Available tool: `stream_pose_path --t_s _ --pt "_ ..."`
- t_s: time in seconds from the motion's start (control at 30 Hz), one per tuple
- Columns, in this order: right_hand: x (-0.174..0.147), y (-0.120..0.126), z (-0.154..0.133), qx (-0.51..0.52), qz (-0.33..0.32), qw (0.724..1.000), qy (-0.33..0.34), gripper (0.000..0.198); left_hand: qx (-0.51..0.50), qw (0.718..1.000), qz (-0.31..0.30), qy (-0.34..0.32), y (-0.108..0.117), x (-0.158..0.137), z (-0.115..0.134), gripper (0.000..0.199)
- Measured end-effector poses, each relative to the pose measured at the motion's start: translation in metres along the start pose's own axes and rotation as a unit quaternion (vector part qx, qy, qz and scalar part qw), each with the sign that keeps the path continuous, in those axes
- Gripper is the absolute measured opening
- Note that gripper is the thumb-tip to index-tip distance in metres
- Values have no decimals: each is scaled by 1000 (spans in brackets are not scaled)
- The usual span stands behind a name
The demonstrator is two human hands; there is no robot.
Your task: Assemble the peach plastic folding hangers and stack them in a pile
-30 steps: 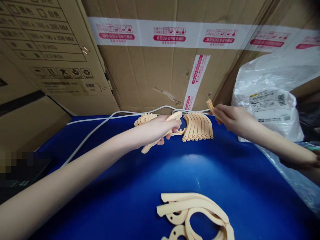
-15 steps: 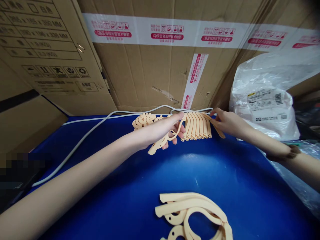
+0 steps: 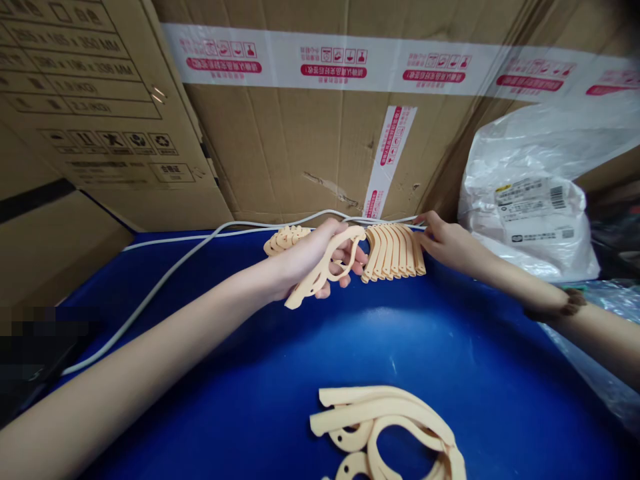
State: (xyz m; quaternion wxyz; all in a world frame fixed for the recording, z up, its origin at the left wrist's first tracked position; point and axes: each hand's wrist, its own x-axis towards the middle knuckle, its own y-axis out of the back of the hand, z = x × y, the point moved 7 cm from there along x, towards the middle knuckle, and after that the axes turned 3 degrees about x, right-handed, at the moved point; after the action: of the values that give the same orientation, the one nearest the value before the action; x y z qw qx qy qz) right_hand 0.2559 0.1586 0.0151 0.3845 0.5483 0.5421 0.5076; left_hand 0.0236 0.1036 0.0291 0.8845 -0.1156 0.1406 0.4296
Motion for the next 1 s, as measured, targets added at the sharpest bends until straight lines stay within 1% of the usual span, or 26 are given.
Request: stream_pose_path --t_s 0.1,0.17,0.27,0.3,0.33,0.37,0.4,0.47,0.5,0.53,0.6,0.67,0.77,0.87,0.93,1.0 --pt "-2 2 -3 -6 2 1000 0 37 -31 999 -28 6 3 1 0 45" --pt "-5 6 -9 -46 16 999 7 37 -44 998 -44 8 4 2 -1 46" --pt "-14 17 -34 -132 57 988 47 35 -58 997 -49 12 6 4 -2 43" --pt "-18 23 -46 -133 68 987 61 34 -64 997 -42 12 6 4 -2 40" --pt "-23 29 -59 -105 75 989 79 34 -68 997 -30 11 7 3 -1 38" --pt "-27 35 -73 -49 74 991 102 34 -69 997 -14 7 8 2 1 37" --pt "-31 40 -88 30 62 989 131 37 -68 998 4 -1 9 1 3 36" --pt "-37 55 -115 188 46 968 159 50 -52 997 50 -29 13 -4 12 36" --pt "-37 60 -126 236 36 957 163 55 -40 995 71 -52 15 -7 17 36" --pt "-37 66 -136 269 33 949 164 59 -23 993 87 -75 16 -10 23 36" --pt "-33 70 -156 317 -2 933 172 62 13 986 105 -126 19 -16 34 35" --pt "-28 69 -172 352 -39 915 191 56 31 978 112 -171 22 -22 44 33" --pt "-20 64 -179 397 -54 896 191 43 15 968 132 -213 32 -28 52 31" --pt "-13 55 -169 421 -44 890 172 39 -5 965 157 -208 40 -29 51 28" --pt "-11 53 -161 411 -30 894 179 36 -2 967 171 -189 43 -27 48 26" --pt "-11 53 -147 365 -5 912 186 38 3 970 174 -171 42 -24 44 25"
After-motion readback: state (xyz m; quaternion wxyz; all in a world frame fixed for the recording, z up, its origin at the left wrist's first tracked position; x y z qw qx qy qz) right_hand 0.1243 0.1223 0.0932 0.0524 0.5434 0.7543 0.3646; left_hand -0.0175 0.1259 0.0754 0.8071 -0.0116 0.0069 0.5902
